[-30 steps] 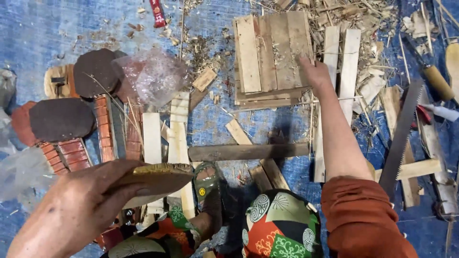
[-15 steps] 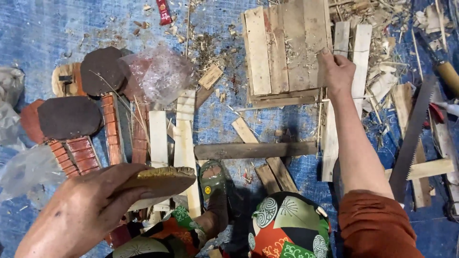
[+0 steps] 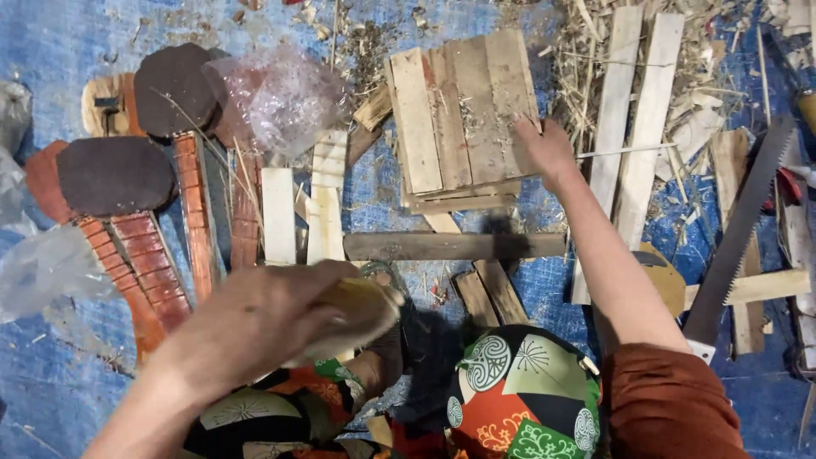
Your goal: Shaping and carving wooden components for an instrument using a hand blade, saw, and hammer on a floor-based workspace.
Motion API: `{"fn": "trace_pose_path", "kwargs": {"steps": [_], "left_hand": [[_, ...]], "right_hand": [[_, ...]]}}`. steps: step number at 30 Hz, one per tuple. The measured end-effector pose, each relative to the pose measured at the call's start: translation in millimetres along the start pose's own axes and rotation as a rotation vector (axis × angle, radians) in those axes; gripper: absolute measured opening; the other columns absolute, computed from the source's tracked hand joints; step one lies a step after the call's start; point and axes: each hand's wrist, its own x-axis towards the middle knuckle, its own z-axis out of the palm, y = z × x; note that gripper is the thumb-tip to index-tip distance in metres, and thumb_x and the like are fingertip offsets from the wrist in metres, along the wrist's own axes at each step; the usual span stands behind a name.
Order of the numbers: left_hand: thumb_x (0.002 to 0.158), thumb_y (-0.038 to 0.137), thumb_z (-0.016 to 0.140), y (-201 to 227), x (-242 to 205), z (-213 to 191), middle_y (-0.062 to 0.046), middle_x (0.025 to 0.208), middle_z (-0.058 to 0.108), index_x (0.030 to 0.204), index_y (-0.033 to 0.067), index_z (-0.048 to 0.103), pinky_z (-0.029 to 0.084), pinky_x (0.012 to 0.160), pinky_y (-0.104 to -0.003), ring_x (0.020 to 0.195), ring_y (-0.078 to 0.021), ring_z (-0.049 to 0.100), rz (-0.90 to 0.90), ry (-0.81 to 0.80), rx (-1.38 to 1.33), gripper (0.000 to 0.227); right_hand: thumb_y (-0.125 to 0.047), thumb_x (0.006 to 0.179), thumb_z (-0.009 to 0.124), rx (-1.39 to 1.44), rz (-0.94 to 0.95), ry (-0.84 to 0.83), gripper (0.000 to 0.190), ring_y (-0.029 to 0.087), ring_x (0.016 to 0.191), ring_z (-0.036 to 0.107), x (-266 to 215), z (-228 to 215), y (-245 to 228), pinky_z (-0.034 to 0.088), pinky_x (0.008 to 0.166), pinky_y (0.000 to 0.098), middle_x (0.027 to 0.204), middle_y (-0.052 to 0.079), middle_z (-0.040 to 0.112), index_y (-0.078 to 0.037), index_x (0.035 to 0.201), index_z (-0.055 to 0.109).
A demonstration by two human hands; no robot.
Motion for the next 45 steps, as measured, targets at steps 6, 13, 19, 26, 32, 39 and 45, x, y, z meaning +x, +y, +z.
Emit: {"fn": "trace_pose_path", "kwargs": {"steps": [6,13,19,26,32,39,45], "left_hand": [[0.084,0.019,0.070,17.2,6.2,-3.1,0.003,0.099,0.087,0.114,0.0150,0.071,0.067,0.054,-0.033,0.070,-0.0159,0.087,0.021,-0.153,-0.205,0.030],[0.080,0.022,0.072,1.8,-3.4,-8.0,-0.004,0.094,0.085,0.119,0.0184,0.074,0.062,0.050,-0.039,0.063,-0.0223,0.084,-0.113,-0.085,-0.093,0.039],[0.079,0.023,0.074,11.7,-3.2,-17.5,0.008,0.091,0.091,0.124,0.0321,0.072,0.063,0.050,-0.038,0.052,-0.0158,0.086,-0.296,-0.233,-0.074,0.046],[0.080,0.024,0.072,8.1,-6.6,-20.0,0.012,0.093,0.089,0.127,0.0402,0.070,0.061,0.060,-0.040,0.055,-0.0222,0.082,-0.436,-0.280,0.134,0.050],[0.072,0.042,0.080,-72.3,-18.6,22.5,0.019,0.102,0.085,0.133,0.0530,0.062,0.069,0.059,-0.022,0.059,-0.0043,0.088,-0.370,-0.181,0.377,0.065],[0.070,0.022,0.083,-111.1,-6.6,24.0,0.004,0.098,0.087,0.135,0.0250,0.067,0.070,0.068,-0.025,0.070,-0.0108,0.088,-0.283,-0.066,0.193,0.067],[0.074,0.025,0.085,-65.9,19.3,24.2,-0.011,0.106,0.080,0.137,0.0142,0.062,0.065,0.067,-0.040,0.077,-0.0271,0.081,-0.446,-0.096,0.202,0.068]], "right_hand": [[-0.042,0.099,0.065,0.238,0.220,-0.062,0.061,0.019,0.098,0.058,-38.3,-24.8,-55.1,0.047,0.085,0.0288,0.112,0.012,0.061,0.006,0.134,0.054],[-0.021,0.110,0.058,0.477,-0.229,0.036,0.028,0.005,0.060,0.034,-65.7,-31.1,-30.2,0.028,0.052,0.0212,0.068,-0.008,0.041,-0.015,0.083,0.054],[-0.039,0.099,0.066,0.254,-0.155,0.138,0.032,0.007,0.063,0.041,-70.0,5.2,25.2,0.034,0.053,0.0253,0.069,-0.006,0.050,-0.008,0.089,0.066],[-0.045,0.094,0.059,0.200,-0.056,0.162,0.051,0.019,0.080,0.067,-70.5,31.6,30.6,0.054,0.073,0.0301,0.093,0.010,0.075,0.000,0.115,0.070],[-0.055,0.092,0.057,-0.190,-0.110,0.217,0.057,0.033,0.097,0.074,-65.4,22.0,47.0,0.059,0.086,0.0426,0.110,0.014,0.077,-0.012,0.126,0.072],[-0.016,0.086,0.075,-0.145,-0.230,0.818,0.046,0.033,0.109,0.058,-160.7,-109.1,216.0,0.047,0.096,0.0437,0.120,0.020,0.059,0.003,0.125,0.060],[-0.008,0.077,0.073,-0.565,0.174,0.509,0.060,0.053,0.104,0.059,-268.5,-170.2,412.6,0.050,0.085,0.0582,0.124,0.030,0.059,-0.002,0.133,0.052]]}}
